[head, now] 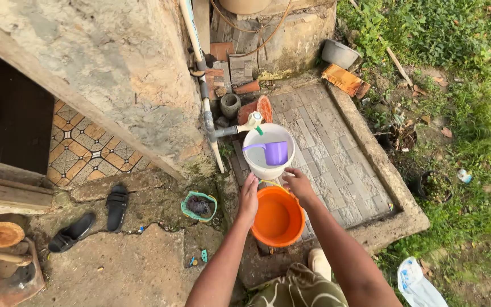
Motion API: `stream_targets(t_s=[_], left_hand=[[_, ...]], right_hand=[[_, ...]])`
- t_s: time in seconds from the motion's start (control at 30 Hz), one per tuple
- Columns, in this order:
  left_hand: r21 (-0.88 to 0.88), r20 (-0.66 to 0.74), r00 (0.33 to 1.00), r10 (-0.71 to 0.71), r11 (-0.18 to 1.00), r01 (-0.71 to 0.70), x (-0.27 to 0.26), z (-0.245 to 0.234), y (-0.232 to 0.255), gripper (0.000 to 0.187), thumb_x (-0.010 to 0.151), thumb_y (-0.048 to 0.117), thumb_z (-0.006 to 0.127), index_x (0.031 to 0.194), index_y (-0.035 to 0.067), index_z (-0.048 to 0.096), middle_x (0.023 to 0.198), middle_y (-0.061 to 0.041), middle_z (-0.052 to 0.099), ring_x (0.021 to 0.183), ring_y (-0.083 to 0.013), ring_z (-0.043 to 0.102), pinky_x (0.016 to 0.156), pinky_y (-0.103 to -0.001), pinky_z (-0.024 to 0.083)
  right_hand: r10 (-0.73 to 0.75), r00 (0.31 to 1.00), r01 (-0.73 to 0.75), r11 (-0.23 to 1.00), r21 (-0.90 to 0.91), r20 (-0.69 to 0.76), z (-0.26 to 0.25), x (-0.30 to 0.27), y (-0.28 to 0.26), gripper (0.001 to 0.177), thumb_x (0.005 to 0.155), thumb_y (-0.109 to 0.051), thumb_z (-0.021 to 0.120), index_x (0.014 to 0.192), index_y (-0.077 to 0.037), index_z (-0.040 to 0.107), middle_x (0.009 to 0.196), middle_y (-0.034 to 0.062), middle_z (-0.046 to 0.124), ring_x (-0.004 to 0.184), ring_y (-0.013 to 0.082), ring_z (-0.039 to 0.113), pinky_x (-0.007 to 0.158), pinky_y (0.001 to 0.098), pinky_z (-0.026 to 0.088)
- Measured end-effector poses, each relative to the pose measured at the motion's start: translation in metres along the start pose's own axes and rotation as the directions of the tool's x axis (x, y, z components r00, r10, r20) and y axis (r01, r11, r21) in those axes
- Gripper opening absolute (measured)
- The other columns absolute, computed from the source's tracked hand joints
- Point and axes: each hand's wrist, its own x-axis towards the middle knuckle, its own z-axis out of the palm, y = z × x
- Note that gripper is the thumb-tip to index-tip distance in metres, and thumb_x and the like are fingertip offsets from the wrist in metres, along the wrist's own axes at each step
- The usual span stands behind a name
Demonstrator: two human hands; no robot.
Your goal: Watering various green plants in a backyard using a small cup and buckets of water.
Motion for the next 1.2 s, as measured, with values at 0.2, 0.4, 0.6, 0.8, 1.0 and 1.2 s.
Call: stream_targets(t_s=[0.2,0.4,0.6,0.8,1.0,1.2], left_hand=[[-0.004,-0.037,0.999,0.001,1.000,-0.001,0.090,0.024,-0.053,0.059,0.105,0.035,0.044,0.155,0.004,0.041,0.162,-0.012,0.042,0.149,-0.0242,0.039,0.120,-0.035,0.030],[-0.075,-0.064,0.998,0.021,0.997,-0.026,0.183,0.043,-0.145,0.059,0.105,0.033,0.045,0.156,0.003,0.036,0.163,-0.013,0.038,0.151,-0.0248,0.036,0.121,-0.035,0.027],[-0.026,-0.098,0.995,0.036,0.999,-0.039,0.253,0.049,-0.211,0.060,0.104,0.034,0.046,0.156,0.003,0.038,0.162,-0.015,0.040,0.150,-0.0261,0.038,0.121,-0.036,0.029],[0.147,-0.171,0.985,-0.003,0.989,0.029,0.281,0.038,-0.230,0.060,0.104,0.037,0.046,0.157,0.010,0.039,0.160,-0.015,0.044,0.146,-0.0287,0.044,0.117,-0.037,0.035],[0.222,-0.182,0.982,0.059,0.975,-0.018,0.284,0.028,-0.258,0.060,0.104,0.038,0.046,0.157,0.010,0.037,0.161,-0.017,0.040,0.147,-0.0303,0.042,0.118,-0.040,0.035],[0.331,-0.148,0.976,0.163,0.938,-0.106,0.277,0.030,-0.247,0.060,0.105,0.039,0.048,0.156,0.008,0.037,0.162,-0.019,0.039,0.151,-0.0326,0.037,0.121,-0.042,0.032]], right_hand=[[-0.003,0.998,0.004,1.000,-0.016,0.064,-0.002,0.091,0.011,0.052,0.089,-0.020,0.067,0.139,-0.011,0.061,0.107,0.0044,0.069,0.088,0.0159,0.066,0.068,0.0288,0.050],[-0.057,0.995,0.066,0.991,-0.117,0.082,0.000,0.194,0.061,0.052,0.089,-0.019,0.070,0.138,-0.006,0.062,0.111,0.0102,0.070,0.088,0.0197,0.066,0.073,0.0302,0.051],[-0.219,0.974,0.226,0.908,-0.352,0.059,0.003,0.295,0.111,0.054,0.088,-0.024,0.071,0.139,-0.009,0.062,0.108,0.0140,0.075,0.095,0.0235,0.071,0.084,0.0350,0.055],[-0.294,0.954,0.243,0.634,-0.735,0.061,0.020,0.367,0.124,0.070,0.090,-0.026,0.068,0.157,-0.022,0.045,0.110,0.0273,0.073,0.105,0.0441,0.070,0.093,0.0497,0.053],[-0.338,0.939,0.238,0.505,-0.830,0.063,0.022,0.396,0.153,0.043,0.094,-0.031,0.067,0.133,-0.017,0.057,0.115,0.0212,0.072,0.107,0.0431,0.068,0.091,0.0529,0.053],[-0.232,0.955,0.250,0.291,-0.923,0.185,0.025,0.380,0.152,0.025,0.107,-0.037,0.056,0.122,-0.016,0.059,0.103,0.0191,0.072,0.100,0.0389,0.074,0.087,0.0518,0.058]])
